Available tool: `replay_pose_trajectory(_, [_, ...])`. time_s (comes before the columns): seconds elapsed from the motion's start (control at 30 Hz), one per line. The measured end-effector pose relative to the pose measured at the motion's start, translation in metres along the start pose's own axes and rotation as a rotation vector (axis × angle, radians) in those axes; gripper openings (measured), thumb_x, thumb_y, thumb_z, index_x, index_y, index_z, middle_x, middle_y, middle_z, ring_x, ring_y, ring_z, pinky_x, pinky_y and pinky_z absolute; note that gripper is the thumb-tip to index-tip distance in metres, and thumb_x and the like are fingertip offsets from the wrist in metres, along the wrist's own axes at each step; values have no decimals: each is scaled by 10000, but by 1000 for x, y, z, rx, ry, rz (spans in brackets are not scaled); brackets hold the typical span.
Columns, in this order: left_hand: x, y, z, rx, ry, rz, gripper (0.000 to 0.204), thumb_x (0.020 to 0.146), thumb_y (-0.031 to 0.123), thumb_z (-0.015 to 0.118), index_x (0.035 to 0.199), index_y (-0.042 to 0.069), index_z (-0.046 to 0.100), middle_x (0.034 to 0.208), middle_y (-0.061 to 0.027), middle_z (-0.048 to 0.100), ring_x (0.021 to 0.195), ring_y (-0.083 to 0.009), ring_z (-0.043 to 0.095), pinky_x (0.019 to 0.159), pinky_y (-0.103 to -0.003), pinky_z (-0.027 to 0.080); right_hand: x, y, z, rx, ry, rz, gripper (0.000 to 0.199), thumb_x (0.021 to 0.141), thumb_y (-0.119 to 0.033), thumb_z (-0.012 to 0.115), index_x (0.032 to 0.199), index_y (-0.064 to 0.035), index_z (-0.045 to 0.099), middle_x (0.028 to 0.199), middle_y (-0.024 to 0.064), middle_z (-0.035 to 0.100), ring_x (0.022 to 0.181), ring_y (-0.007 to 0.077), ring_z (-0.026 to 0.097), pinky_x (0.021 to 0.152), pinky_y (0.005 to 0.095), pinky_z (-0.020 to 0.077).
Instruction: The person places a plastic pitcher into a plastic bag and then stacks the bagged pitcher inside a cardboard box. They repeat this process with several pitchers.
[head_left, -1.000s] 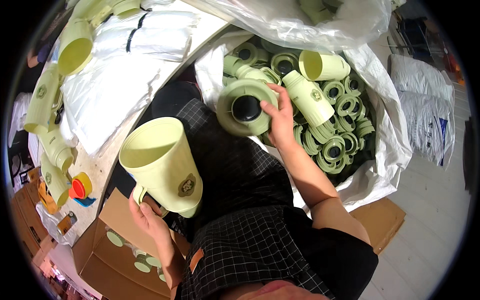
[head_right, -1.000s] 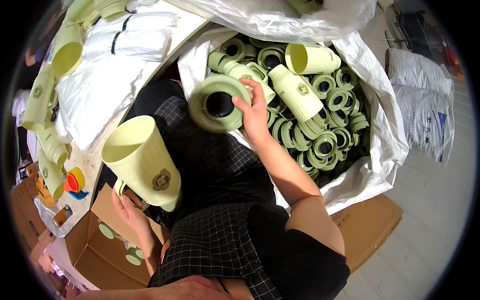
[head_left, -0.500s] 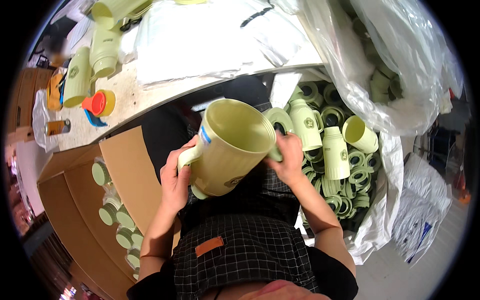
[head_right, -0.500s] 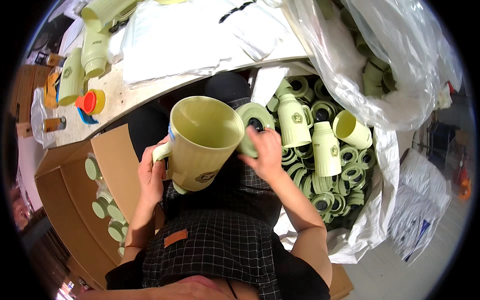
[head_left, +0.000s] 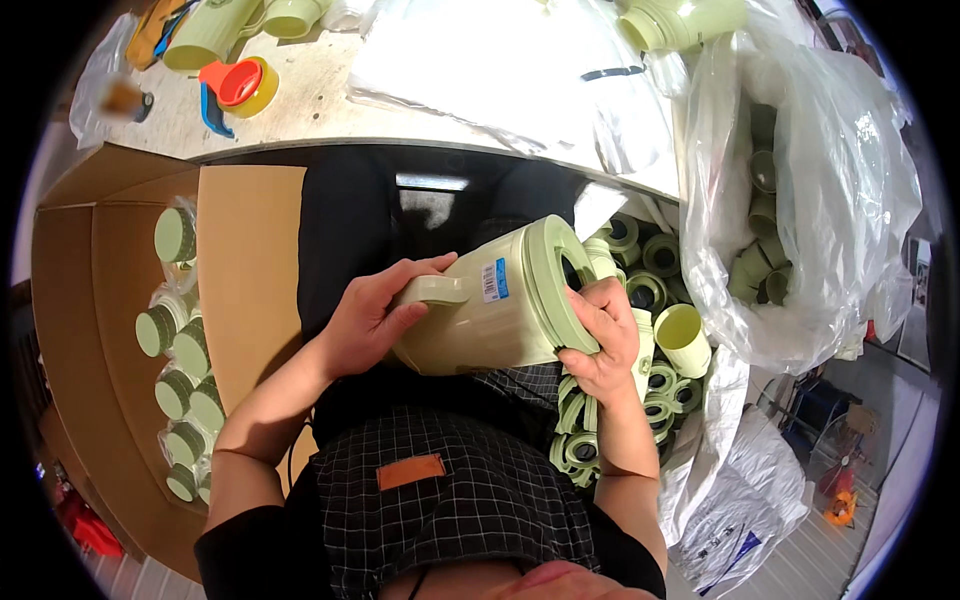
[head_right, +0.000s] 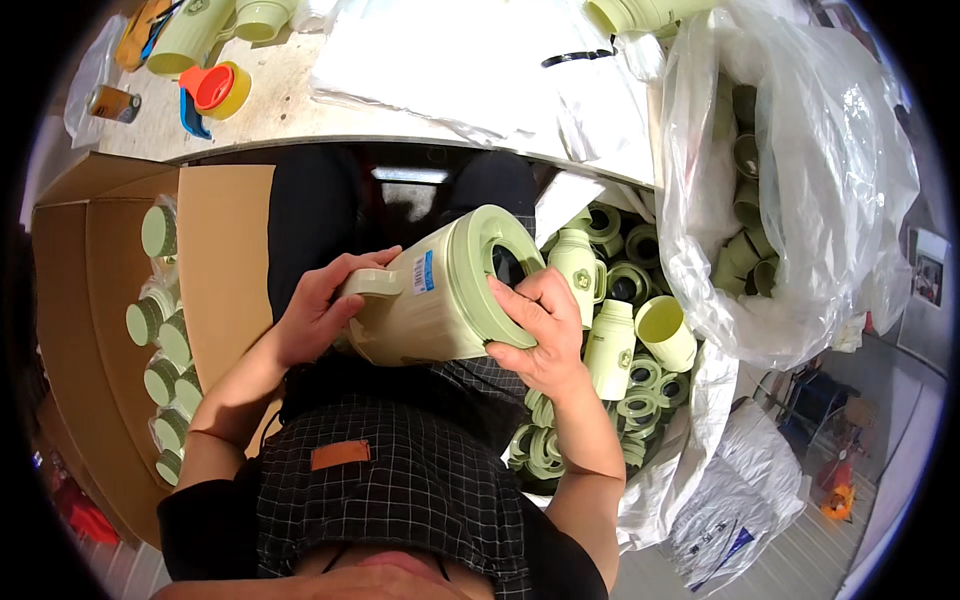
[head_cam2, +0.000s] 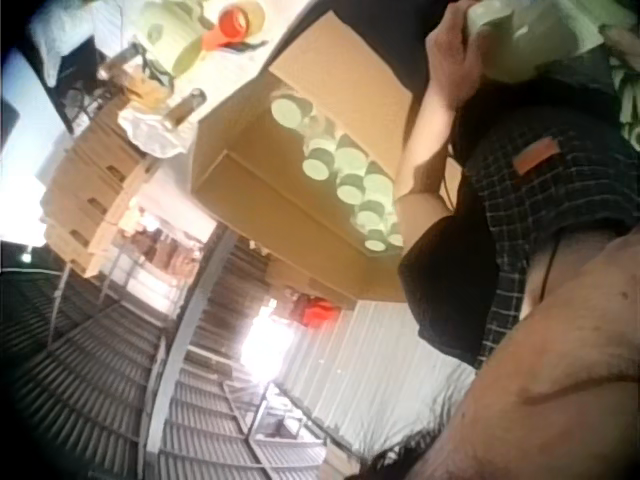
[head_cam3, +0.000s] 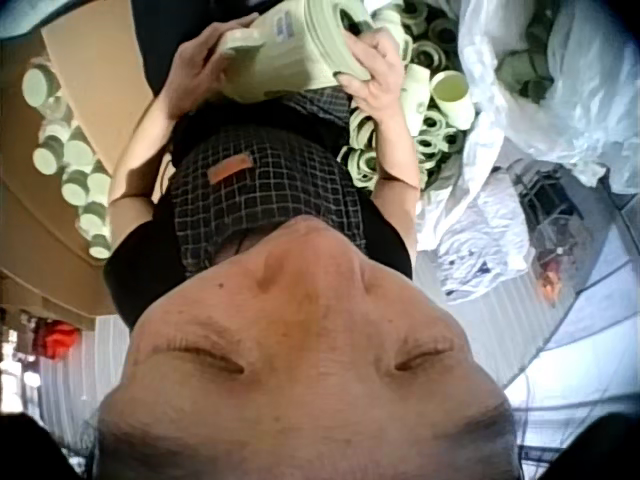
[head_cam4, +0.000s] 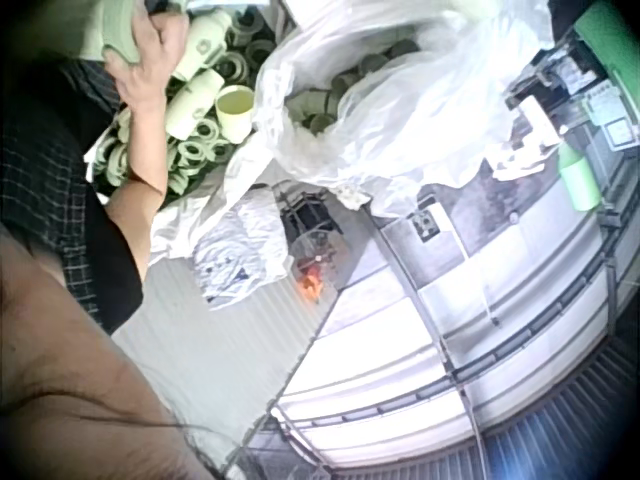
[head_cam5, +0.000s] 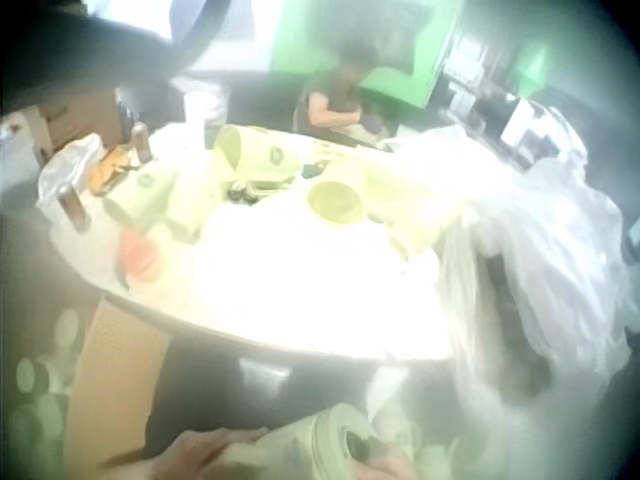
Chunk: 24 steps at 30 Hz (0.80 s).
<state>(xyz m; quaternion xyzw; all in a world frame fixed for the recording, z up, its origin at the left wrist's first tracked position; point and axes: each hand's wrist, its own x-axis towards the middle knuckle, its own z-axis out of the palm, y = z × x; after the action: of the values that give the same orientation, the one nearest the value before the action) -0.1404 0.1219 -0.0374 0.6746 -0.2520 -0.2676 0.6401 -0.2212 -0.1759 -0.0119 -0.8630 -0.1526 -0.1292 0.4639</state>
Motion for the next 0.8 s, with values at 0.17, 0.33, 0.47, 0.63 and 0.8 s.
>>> replay_pose_trajectory(0.17, [-6, 2, 4, -4, 31, -36, 303, 998, 142, 541, 1264, -4, 542, 1445, -227, 526, 1214, -285, 616, 1010, -358, 472, 2, -16, 7, -53, 8, 10, 633, 893, -544, 649, 1254, -24, 673, 845, 66, 515, 757, 220, 498, 668, 339, 418])
replay_pose_trajectory(0.33, [-13, 34, 39, 293, 112, -72, 377, 915, 61, 612, 1274, -3, 518, 1470, -221, 489, 1220, -421, 584, 992, -386, 488, 17, -15, 3, -49, 7, 260, 472, 952, -327, 622, 1277, 15, 625, 880, 112, 522, 810, 244, 520, 751, 351, 438])
replay_pose_trajectory(0.47, [-12, 16, 26, 251, 116, -84, 378, 908, 59, 626, 1272, 10, 539, 1473, -206, 497, 1190, -368, 630, 987, -379, 495, 37, -36, 0, -103, -142, 398, 486, 934, -313, 628, 1282, 25, 616, 925, 124, 520, 854, 268, 526, 780, 360, 450])
replay_pose_trajectory(0.63, [-13, 11, 12, 135, 194, -28, 415, 944, 196, 626, 1305, 11, 544, 1305, -217, 628, 1090, -359, 677, 909, -361, 540, 17, -28, -1, -230, -104, -71, 590, 888, -453, 638, 1233, 26, 657, 788, 120, 514, 744, 266, 559, 690, 374, 479])
replay_pose_trajectory(0.8, [-23, 0, 25, 272, 149, 86, 628, 905, 229, 684, 1431, -11, 438, 1385, -265, 542, 1106, -384, 660, 934, -408, 538, 48, -38, 3, -80, -161, 265, 500, 965, -330, 602, 1263, 71, 594, 909, 166, 582, 835, 294, 584, 770, 376, 480])
